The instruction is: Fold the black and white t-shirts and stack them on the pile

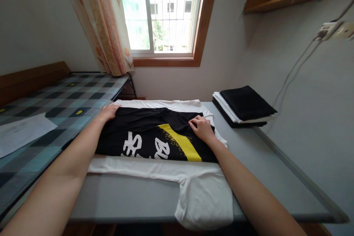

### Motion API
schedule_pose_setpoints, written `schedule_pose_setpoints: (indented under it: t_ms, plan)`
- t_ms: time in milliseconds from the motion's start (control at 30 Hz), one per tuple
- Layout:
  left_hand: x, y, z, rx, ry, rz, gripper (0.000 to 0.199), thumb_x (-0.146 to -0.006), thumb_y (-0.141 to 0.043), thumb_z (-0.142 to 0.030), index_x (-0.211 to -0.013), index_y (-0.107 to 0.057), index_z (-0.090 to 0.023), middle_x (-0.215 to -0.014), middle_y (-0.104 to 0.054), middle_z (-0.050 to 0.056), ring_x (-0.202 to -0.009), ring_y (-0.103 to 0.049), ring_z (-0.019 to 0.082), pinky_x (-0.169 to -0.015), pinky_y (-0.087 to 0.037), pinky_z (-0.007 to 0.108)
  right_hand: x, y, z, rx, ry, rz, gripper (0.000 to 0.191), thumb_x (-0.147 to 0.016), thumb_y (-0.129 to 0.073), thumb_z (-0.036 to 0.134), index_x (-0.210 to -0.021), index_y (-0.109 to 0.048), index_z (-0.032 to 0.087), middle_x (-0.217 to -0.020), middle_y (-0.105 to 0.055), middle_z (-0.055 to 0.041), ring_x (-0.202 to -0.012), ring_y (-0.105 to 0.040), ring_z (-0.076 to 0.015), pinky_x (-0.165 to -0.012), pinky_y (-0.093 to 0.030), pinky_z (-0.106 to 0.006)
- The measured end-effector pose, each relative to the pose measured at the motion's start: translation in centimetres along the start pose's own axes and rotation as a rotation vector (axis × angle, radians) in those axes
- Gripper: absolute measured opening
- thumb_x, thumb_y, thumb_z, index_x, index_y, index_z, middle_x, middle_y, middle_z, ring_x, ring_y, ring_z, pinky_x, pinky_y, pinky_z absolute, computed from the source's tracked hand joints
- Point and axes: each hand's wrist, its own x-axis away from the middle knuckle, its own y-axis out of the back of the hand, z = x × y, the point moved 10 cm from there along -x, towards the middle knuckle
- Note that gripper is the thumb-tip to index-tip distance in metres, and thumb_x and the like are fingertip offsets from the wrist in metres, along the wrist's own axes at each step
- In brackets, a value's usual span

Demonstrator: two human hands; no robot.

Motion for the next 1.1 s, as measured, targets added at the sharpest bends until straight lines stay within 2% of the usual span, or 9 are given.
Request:
schedule_pose_setpoints:
  t_ms: [167,267,433,567,667,800,867,1000,1100]
  plan:
    - [-0.2,1.4,0.9,-0.164,0.057,-0.012,0.062,-0.069,-0.057,-0.018,-0.131,-0.056,-0.022,-0.13,-0.056,0.016,-0.12,-0.049,0.035,-0.096,-0.041,0.045,-0.4,0.4,0.0,0.012,-0.016,-0.055,0.025,-0.093,-0.051,0.034,-0.09,-0.074,0.023,-0.104,-0.065,-0.0094,-0.101,-0.056,-0.0267,-0.087,-0.038,-0.041]
    - [0.1,2.6,0.9,-0.181,0.055,-0.058,0.044,-0.071,-0.058,-0.026,-0.115,-0.065,-0.024,-0.126,-0.058,0.013,-0.119,-0.048,0.035,-0.096,-0.04,0.045,-1.7,0.6,-0.4,0.026,-0.025,-0.077,0.024,-0.093,-0.052,0.033,-0.1,-0.073,0.023,-0.112,-0.065,-0.0109,-0.107,-0.054,-0.0289,-0.091,-0.038,-0.043]
    - [0.9,4.0,1.1,-0.1,0.017,-0.125,0.029,-0.077,-0.055,-0.032,-0.102,-0.068,-0.025,-0.118,-0.066,0.008,-0.117,-0.052,0.029,-0.104,-0.031,0.046,-5.1,-1.0,-3.2,0.101,-0.123,0.085,0.036,-0.087,-0.06,0.032,-0.122,-0.066,0.023,-0.124,-0.064,-0.0135,-0.114,-0.054,-0.0332,-0.095,-0.038,-0.048]
    - [2.2,5.5,1.9,-0.058,0.062,-0.171,0.03,-0.085,-0.051,-0.034,-0.109,-0.065,-0.023,-0.107,-0.07,0.009,-0.11,-0.058,0.027,-0.103,-0.03,0.044,-6.7,-1.3,-5.2,0.103,-0.242,0.163,0.029,-0.078,-0.069,0.032,-0.106,-0.073,0.029,-0.112,-0.069,-0.0088,-0.108,-0.058,-0.0317,-0.09,-0.042,-0.046]
    - [3.7,7.9,1.9,-0.038,0.037,-0.267,0.027,-0.089,-0.048,-0.031,-0.109,-0.062,-0.019,-0.11,-0.069,0.008,-0.107,-0.059,0.025,-0.102,-0.03,0.042,-6.6,0.6,-4.6,0.079,-0.237,0.084,0.017,-0.081,-0.064,0.029,-0.093,-0.075,0.026,-0.106,-0.069,-0.0088,-0.106,-0.057,-0.0316,-0.09,-0.04,-0.046]
    - [7.8,11.2,3.0,-0.02,-0.012,-0.46,0.029,-0.094,-0.038,-0.031,-0.111,-0.056,-0.016,-0.11,-0.066,0.004,-0.103,-0.057,0.02,-0.1,-0.033,0.036,-3.3,6.1,-2.1,-0.002,-0.065,-0.225,0.022,-0.09,-0.052,0.028,-0.099,-0.071,0.021,-0.104,-0.066,-0.0105,-0.105,-0.057,-0.028,-0.094,-0.037,-0.044]
    - [10.6,11.6,4.3,-0.042,-0.026,-0.511,0.031,-0.096,-0.033,-0.034,-0.109,-0.055,-0.017,-0.106,-0.065,0.003,-0.101,-0.055,0.02,-0.099,-0.036,0.035,-0.4,7.7,-1.0,-0.043,0.088,-0.289,0.022,-0.093,-0.049,0.029,-0.1,-0.068,0.022,-0.101,-0.065,-0.0094,-0.103,-0.057,-0.0258,-0.093,-0.037,-0.04]
    - [15.9,8.7,3.9,-0.011,-0.336,-0.398,0.026,-0.091,-0.036,-0.031,-0.096,-0.06,-0.025,-0.095,-0.065,0.002,-0.091,-0.057,0.022,-0.093,-0.041,0.041,5.3,6.7,-0.1,-0.074,0.384,-0.16,0.016,-0.092,-0.052,0.024,-0.096,-0.067,0.023,-0.093,-0.067,-0.0063,-0.093,-0.059,-0.0235,-0.088,-0.04,-0.038]
    - [18.3,6.4,3.4,0.094,-0.43,-0.315,0.023,-0.078,-0.045,-0.022,-0.09,-0.061,-0.03,-0.091,-0.067,-0.001,-0.085,-0.059,0.024,-0.085,-0.045,0.043,7.1,5.7,-0.8,-0.032,0.432,-0.139,0.014,-0.09,-0.055,0.021,-0.094,-0.068,0.022,-0.091,-0.068,-0.0059,-0.089,-0.06,-0.0234,-0.085,-0.04,-0.039]
